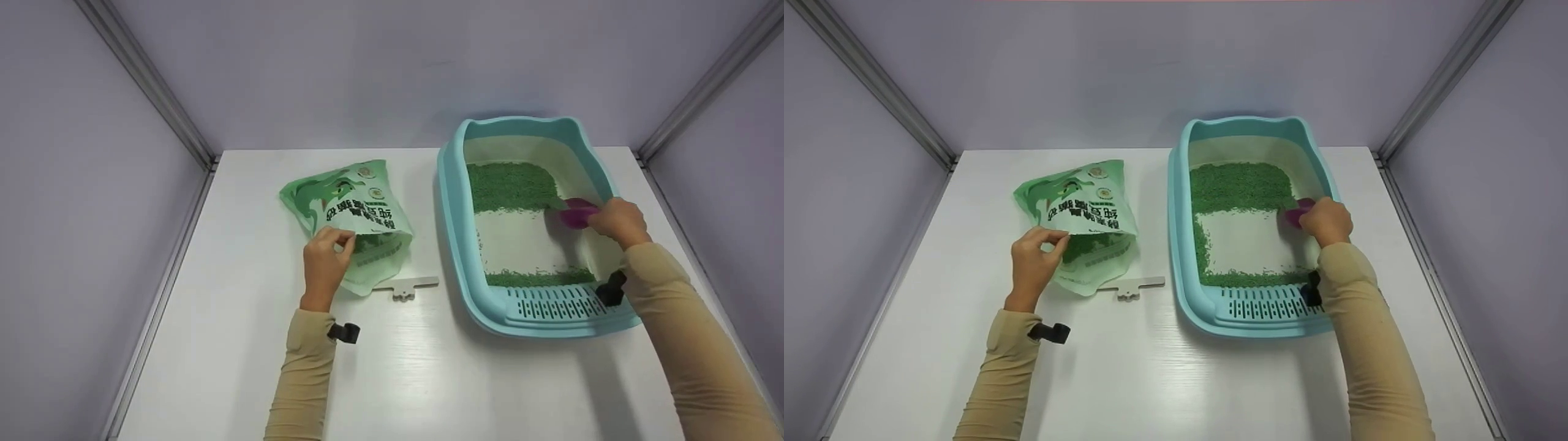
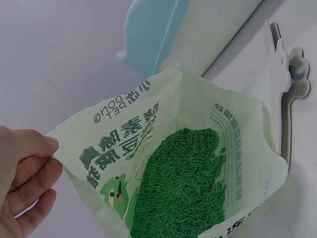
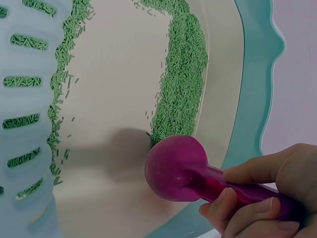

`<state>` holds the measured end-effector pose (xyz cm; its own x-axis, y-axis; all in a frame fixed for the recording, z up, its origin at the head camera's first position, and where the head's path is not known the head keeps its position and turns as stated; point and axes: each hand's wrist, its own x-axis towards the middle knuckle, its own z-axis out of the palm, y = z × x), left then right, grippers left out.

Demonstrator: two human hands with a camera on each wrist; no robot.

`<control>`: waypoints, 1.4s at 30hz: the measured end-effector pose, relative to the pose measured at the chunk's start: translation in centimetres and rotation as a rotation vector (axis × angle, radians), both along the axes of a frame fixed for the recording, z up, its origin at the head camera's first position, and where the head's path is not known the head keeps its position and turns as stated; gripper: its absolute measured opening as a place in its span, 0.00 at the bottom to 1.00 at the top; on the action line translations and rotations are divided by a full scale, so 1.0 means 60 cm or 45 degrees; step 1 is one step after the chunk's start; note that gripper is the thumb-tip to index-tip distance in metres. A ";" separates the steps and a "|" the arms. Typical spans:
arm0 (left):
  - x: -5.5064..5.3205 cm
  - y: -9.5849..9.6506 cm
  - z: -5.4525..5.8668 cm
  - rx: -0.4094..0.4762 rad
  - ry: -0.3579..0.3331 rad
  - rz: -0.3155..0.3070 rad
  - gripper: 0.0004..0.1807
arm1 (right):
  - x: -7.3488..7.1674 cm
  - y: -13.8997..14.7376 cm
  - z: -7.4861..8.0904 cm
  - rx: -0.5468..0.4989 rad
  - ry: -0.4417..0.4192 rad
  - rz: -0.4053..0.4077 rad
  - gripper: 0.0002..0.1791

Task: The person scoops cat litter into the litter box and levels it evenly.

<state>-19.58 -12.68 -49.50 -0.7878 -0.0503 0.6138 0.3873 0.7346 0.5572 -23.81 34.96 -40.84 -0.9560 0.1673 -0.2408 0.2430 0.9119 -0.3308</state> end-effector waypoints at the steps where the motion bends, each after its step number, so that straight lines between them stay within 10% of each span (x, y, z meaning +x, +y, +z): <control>1: 0.000 0.000 0.000 -0.001 0.001 -0.001 0.03 | 0.001 0.001 0.001 0.003 -0.004 -0.007 0.19; 42: 0.002 0.001 0.000 0.026 -0.022 0.006 0.02 | -0.016 -0.159 -0.018 0.268 0.210 0.297 0.12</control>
<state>-19.49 -12.62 -49.49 -0.7978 -0.0666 0.5992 0.3742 0.7246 0.5788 -24.74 25.44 -41.90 -0.9975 -0.0302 -0.0637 -0.0206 0.9889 -0.1474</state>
